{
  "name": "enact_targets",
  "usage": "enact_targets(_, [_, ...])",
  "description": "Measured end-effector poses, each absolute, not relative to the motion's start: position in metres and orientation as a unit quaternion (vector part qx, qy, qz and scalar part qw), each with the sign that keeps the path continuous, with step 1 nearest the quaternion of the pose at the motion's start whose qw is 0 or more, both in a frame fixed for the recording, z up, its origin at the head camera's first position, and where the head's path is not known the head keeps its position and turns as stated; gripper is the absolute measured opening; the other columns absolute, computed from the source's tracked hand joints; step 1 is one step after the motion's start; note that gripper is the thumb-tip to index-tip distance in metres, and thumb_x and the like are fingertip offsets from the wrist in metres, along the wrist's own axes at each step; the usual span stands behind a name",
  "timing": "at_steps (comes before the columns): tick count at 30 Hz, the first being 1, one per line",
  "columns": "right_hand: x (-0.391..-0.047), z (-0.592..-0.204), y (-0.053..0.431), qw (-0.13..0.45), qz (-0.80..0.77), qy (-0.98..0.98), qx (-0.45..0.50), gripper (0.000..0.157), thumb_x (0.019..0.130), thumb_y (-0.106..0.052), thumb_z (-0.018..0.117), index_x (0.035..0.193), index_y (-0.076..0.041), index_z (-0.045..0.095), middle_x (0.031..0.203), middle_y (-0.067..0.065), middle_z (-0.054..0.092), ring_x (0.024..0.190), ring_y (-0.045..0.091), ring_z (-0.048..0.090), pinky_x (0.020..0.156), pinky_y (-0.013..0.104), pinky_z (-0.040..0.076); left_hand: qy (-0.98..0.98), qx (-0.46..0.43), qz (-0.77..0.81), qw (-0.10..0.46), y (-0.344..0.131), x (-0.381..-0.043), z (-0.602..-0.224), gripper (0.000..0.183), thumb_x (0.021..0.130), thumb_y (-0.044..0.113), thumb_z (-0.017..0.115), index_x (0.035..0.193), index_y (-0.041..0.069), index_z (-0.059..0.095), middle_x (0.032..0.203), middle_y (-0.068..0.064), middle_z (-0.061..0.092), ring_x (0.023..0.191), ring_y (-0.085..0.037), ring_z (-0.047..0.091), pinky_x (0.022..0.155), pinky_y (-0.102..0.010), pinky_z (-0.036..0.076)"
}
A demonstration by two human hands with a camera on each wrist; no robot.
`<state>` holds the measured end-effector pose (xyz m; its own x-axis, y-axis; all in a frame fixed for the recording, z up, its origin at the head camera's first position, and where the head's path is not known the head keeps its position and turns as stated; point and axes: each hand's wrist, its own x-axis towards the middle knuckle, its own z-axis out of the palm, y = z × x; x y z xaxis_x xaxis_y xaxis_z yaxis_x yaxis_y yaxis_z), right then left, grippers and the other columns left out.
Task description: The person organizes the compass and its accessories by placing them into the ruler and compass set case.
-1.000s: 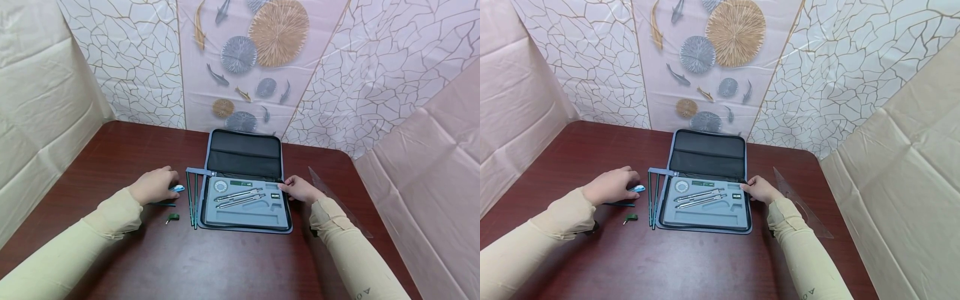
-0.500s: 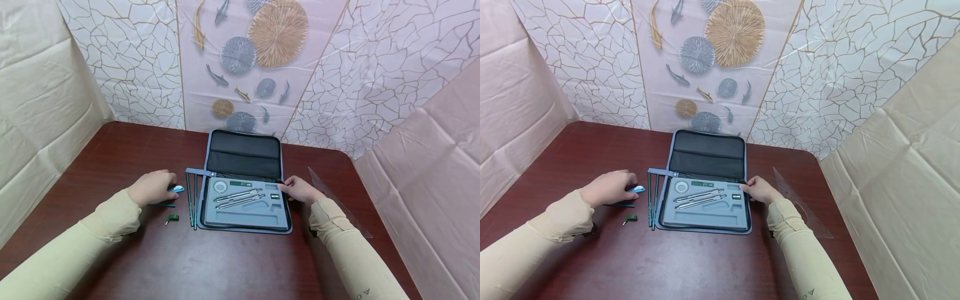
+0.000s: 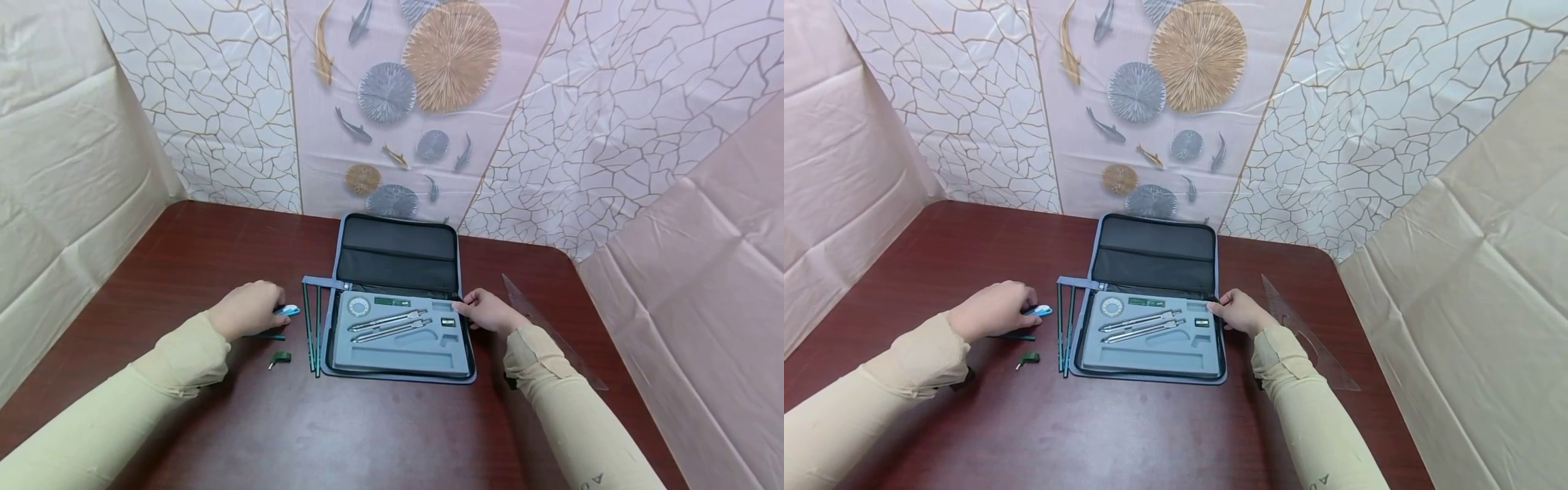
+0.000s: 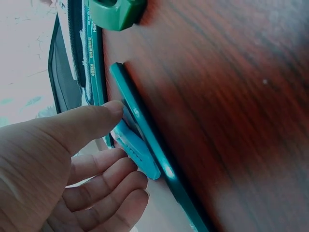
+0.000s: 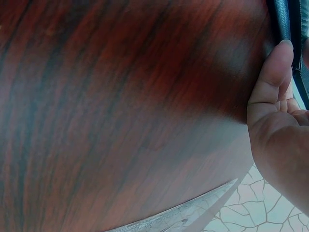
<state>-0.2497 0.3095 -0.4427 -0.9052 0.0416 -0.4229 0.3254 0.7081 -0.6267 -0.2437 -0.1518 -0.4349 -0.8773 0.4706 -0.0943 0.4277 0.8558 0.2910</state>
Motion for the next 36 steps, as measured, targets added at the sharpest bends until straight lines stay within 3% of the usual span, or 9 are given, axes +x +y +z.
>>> enact_targets(22, [-0.2510, -0.4460, 0.3116, 0.190, -0.372, 0.903, 0.102, 0.046, 0.095, -0.041, 0.061, 0.114, -0.002, 0.045, 0.101, 0.015, 0.054, 0.085, 0.027, 0.060, 0.079, 0.039, 0.047, 0.955, 0.260, 0.133, 0.057, -0.1453, -0.2380, -0.4311, 0.024, 0.085, 0.013, 0.072, 0.067, 0.012, 0.057, 0.059, 0.002, 0.049, 0.051, -0.012, 0.044, 0.050, -0.026, 0.039])
enact_targets(36, [-0.2518, -0.4459, 0.3125, 0.192, -0.366, 0.906, 0.095, 0.047, 0.094, -0.043, 0.061, 0.114, -0.003, 0.045, 0.102, 0.014, 0.055, 0.085, 0.027, 0.061, 0.080, 0.039, 0.047, 0.958, 0.251, 0.127, 0.056, -0.1457, -0.2411, -0.4350, 0.020, 0.081, 0.008, 0.070, 0.069, 0.011, 0.054, 0.060, 0.000, 0.048, 0.053, -0.014, 0.044, 0.050, -0.027, 0.039])
